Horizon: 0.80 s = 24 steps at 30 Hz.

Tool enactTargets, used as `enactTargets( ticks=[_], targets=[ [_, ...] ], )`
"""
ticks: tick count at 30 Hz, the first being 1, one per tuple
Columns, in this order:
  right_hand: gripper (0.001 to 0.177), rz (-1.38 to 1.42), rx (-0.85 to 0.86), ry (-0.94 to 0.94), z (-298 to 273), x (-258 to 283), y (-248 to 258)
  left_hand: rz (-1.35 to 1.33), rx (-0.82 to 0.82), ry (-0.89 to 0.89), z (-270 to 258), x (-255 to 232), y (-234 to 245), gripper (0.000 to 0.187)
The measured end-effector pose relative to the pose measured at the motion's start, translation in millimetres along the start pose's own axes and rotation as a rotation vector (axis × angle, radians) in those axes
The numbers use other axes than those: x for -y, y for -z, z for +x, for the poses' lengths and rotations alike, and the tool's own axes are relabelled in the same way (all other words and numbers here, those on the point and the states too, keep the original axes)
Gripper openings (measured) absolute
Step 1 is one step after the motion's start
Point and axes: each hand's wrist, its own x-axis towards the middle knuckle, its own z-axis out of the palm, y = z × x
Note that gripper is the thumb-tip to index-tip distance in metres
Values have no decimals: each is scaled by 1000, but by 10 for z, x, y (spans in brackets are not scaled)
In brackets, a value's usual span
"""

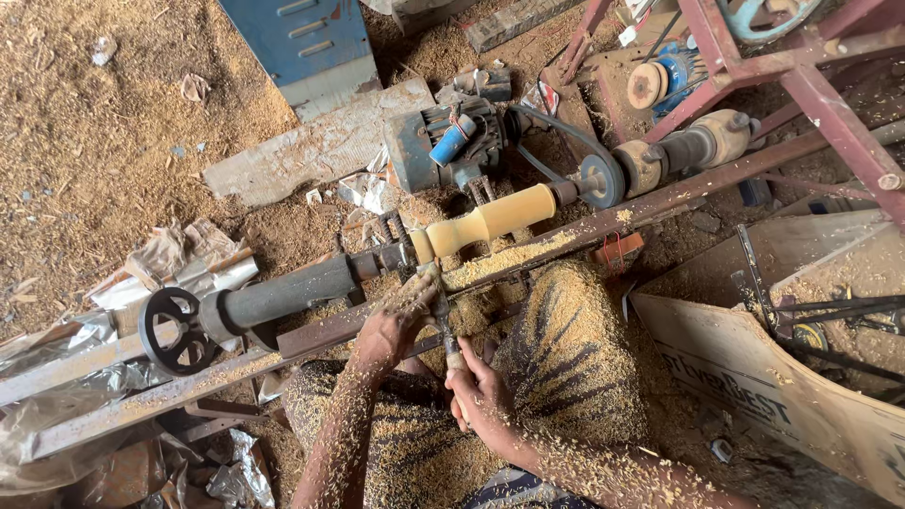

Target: The person shapes a piece of wood on a lathe using a chisel, holding the tool with both hands to carve the rotating wood.

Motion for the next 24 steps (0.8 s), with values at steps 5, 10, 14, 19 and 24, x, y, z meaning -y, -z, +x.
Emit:
enactTargets(
  ticks=[5,10,14,19,24],
  targets=[
    [69,6,76,-81,-135,147,185,181,89,30,166,-363,132,64],
    [69,-38,33,-110,-160,139,460,202,82,19,276,-597,-64,58],
    [73,79,-28,-184,-70,76,655,342,316,52,444,-788,15,72],
    [55,18,-46,-175,-143,13,1109,16,821,732,564,-1043,117,35],
    [43,-24,-314,16,-477,-122,1691,-228,-275,983,314,-799,43,24]
  ],
)
